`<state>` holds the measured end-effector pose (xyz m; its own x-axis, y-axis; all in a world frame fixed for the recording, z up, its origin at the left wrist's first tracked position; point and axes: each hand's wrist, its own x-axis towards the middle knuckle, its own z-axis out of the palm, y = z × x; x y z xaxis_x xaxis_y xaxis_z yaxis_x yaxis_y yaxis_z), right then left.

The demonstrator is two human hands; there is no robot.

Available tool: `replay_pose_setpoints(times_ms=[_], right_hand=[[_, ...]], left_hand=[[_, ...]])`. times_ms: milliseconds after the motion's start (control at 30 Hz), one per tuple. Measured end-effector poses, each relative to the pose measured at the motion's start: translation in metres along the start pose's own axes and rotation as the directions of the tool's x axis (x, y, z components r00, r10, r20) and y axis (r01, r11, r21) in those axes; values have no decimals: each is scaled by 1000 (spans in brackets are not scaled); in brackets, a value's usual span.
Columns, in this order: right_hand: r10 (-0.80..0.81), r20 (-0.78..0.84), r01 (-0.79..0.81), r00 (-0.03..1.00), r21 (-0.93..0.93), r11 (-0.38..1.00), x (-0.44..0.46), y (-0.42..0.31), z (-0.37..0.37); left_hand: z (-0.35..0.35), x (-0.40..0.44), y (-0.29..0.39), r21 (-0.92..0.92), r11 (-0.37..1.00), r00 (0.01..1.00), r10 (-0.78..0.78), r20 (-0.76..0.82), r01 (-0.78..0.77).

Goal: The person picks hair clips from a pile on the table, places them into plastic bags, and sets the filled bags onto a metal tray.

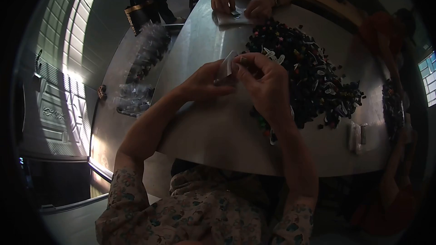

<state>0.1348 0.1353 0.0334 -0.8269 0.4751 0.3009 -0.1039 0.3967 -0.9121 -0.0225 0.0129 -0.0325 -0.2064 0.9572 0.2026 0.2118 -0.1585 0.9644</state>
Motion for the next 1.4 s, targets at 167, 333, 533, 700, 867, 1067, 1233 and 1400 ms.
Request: replay_pose_setpoints(times_ms=[167, 333, 533, 700, 867, 1067, 1233, 1400], right_hand=[[-154, -138, 160, 978, 35, 986, -2, 6, 1], [-193, -205, 185, 959, -60, 981, -8, 4, 5], [-421, -154, 353, 894, -336, 873, -8, 3, 7], [-422, -212, 345, 881, -323, 882, -8, 6, -10], [-127, -140, 62, 982, -397, 916, 3, 40, -36], [-352, 62, 286, 934, -722, 630, 13, 80, -31], [-170, 160, 233, 972, -700, 675, 9, 76, -36], [-123, 98, 156, 988, -705, 691, 4, 71, -46]], left_hand=[[-1, 0, -1, 18, 999, 999, -27, 29, 26], [2, 0, 2, -80, 996, 998, -30, 55, 34], [5, -1, 8, -49, 999, 996, 3, 87, 2], [2, 1, 9, -266, 961, 995, -63, 74, 80], [-14, -1, 18, -190, 980, 994, -73, -78, 57], [-18, 1, 13, -137, 990, 986, -66, -150, 45], [-17, 2, 12, -152, 987, 985, -80, -155, 56], [-16, 2, 11, -125, 991, 987, -74, -145, 56]])
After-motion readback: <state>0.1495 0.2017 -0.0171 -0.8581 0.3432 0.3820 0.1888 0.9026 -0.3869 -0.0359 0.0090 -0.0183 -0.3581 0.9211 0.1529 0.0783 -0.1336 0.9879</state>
